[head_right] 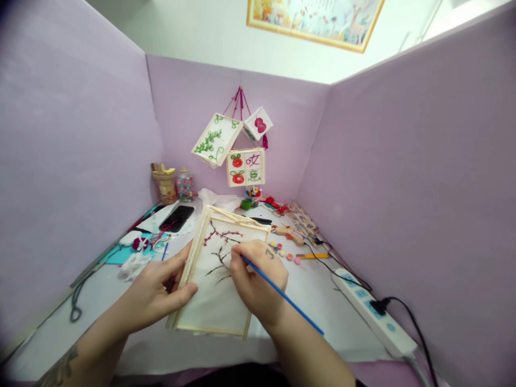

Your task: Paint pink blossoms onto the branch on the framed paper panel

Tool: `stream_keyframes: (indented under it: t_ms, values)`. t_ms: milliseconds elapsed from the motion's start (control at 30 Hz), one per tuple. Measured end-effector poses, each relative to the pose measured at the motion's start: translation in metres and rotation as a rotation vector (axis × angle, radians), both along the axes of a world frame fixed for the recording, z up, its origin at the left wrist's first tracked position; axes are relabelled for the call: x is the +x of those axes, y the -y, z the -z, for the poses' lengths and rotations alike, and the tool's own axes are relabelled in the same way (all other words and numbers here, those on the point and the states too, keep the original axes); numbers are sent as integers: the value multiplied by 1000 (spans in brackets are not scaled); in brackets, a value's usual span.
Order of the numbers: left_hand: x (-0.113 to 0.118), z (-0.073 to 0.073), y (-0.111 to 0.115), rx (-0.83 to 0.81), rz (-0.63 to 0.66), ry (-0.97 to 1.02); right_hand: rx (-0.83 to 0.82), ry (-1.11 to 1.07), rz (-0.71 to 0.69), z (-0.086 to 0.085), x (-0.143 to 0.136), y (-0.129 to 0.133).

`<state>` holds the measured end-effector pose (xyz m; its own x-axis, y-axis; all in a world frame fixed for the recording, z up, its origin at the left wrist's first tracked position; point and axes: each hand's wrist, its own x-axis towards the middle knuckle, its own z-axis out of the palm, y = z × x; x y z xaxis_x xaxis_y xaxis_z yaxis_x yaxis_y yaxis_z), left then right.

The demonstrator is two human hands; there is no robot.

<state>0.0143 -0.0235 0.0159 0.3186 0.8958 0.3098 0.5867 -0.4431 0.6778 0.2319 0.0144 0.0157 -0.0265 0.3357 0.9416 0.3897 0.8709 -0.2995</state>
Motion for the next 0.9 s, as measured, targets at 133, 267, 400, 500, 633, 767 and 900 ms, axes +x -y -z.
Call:
stream_keyframes:
  t_ms: [133,267,400,500,633,767,900]
  values:
    - [0,2,-1,16,6,14,-6,-12,-13,1,0,0]
    - [-1,2,-1,15,12,16,-21,-37,-12,3,1,0]
    - [-1,2,-1,14,10,15,-15,-21,9,3,1,-1]
    - [-1,2,-1,23,7,13,-8,-14,17,3,1,-1]
    - [0,0,0,12,5,7,-7,-9,28,2,0,-2]
    - [1,0,1,11,5,15,-11,-1,28,3,1,-2]
    - [-1,3,-1,23,10,11,-17,2,14,4,2,-2]
